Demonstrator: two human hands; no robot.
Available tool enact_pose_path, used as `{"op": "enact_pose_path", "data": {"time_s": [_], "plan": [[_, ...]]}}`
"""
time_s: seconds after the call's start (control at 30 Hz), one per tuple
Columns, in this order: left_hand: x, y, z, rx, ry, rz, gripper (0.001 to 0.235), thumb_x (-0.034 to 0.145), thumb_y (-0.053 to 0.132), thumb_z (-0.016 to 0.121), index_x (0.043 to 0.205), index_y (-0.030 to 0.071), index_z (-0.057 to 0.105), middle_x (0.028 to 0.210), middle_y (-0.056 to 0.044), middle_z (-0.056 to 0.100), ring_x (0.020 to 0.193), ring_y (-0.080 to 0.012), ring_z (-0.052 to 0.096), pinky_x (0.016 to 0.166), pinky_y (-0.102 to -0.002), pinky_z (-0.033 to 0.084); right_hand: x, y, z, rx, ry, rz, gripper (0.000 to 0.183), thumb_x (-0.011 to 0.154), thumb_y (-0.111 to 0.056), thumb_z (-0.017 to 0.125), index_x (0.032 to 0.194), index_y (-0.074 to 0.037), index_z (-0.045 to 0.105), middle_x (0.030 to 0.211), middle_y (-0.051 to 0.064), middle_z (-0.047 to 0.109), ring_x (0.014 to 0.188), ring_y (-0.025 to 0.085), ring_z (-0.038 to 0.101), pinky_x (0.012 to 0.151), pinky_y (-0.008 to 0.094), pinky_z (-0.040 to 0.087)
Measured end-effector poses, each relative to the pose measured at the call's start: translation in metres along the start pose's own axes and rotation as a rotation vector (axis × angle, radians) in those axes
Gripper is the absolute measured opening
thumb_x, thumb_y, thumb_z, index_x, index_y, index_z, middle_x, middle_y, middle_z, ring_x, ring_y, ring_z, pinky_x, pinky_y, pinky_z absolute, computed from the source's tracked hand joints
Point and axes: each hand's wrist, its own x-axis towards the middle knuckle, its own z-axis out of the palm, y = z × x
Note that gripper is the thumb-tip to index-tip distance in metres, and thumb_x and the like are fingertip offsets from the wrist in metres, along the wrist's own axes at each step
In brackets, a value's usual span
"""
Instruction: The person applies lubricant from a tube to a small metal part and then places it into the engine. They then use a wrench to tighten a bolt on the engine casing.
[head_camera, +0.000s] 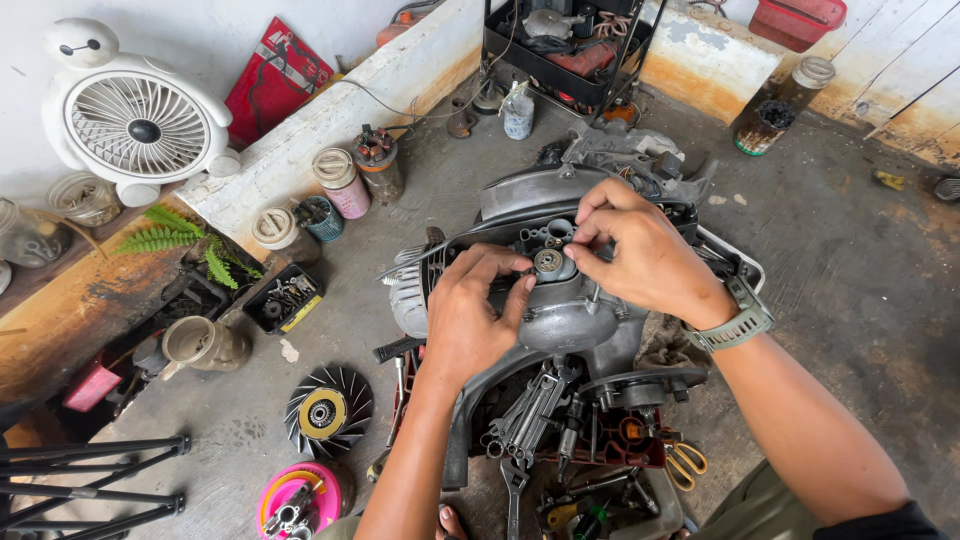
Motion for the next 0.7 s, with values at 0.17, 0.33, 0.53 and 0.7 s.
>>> {"op": "enact_pose_path", "data": {"time_s": [0.17, 0.33, 0.53, 0.7], "plan": [[-0.0003, 0.0017, -0.0005, -0.017, 0.009, -0.006, 0.01, 0.08, 0.012, 0.065, 0.09, 0.011, 0.064, 0.076, -0.008, 0.06, 0.077, -0.0317, 0.063, 0.07, -0.042, 0.05, -0.0014, -0.0025, 0.0019, -0.016, -0.012, 0.05, 0.008, 0.074, -0.006, 0.068, 0.078, 0.001, 0.065, 0.092, 0.009, 0.058, 0.069, 0.023, 0.065, 0.059, 0.035, 0.051], [-0.0004, -0.0009, -0.0005, -0.017, -0.007, -0.012, 0.008, 0.081, 0.012, 0.064, 0.089, 0.012, 0.064, 0.077, -0.007, 0.06, 0.078, -0.0304, 0.063, 0.072, -0.041, 0.05, -0.0004, 0.0002, -0.0005, -0.006, -0.008, 0.022, 0.009, 0.073, -0.006, 0.07, 0.077, 0.001, 0.065, 0.09, 0.01, 0.057, 0.068, 0.025, 0.065, 0.063, 0.037, 0.05], [0.0011, 0.0019, -0.0041, -0.04, -0.02, 0.002, 0.009, 0.083, 0.009, 0.061, 0.091, 0.011, 0.064, 0.08, -0.007, 0.06, 0.081, -0.0296, 0.063, 0.072, -0.042, 0.05, 0.0003, -0.0004, 0.0009, -0.023, -0.034, 0.036, 0.007, 0.074, -0.006, 0.068, 0.077, -0.001, 0.065, 0.094, 0.008, 0.059, 0.07, 0.022, 0.065, 0.064, 0.035, 0.05], [0.0009, 0.0011, -0.0048, -0.044, -0.036, 0.002, 0.011, 0.083, 0.007, 0.059, 0.092, 0.012, 0.064, 0.082, -0.005, 0.061, 0.081, -0.0282, 0.064, 0.074, -0.041, 0.05, 0.0031, -0.0085, -0.0058, -0.003, -0.086, 0.039, 0.007, 0.076, -0.002, 0.064, 0.081, 0.002, 0.066, 0.094, 0.011, 0.058, 0.07, 0.024, 0.067, 0.061, 0.035, 0.051]]}}
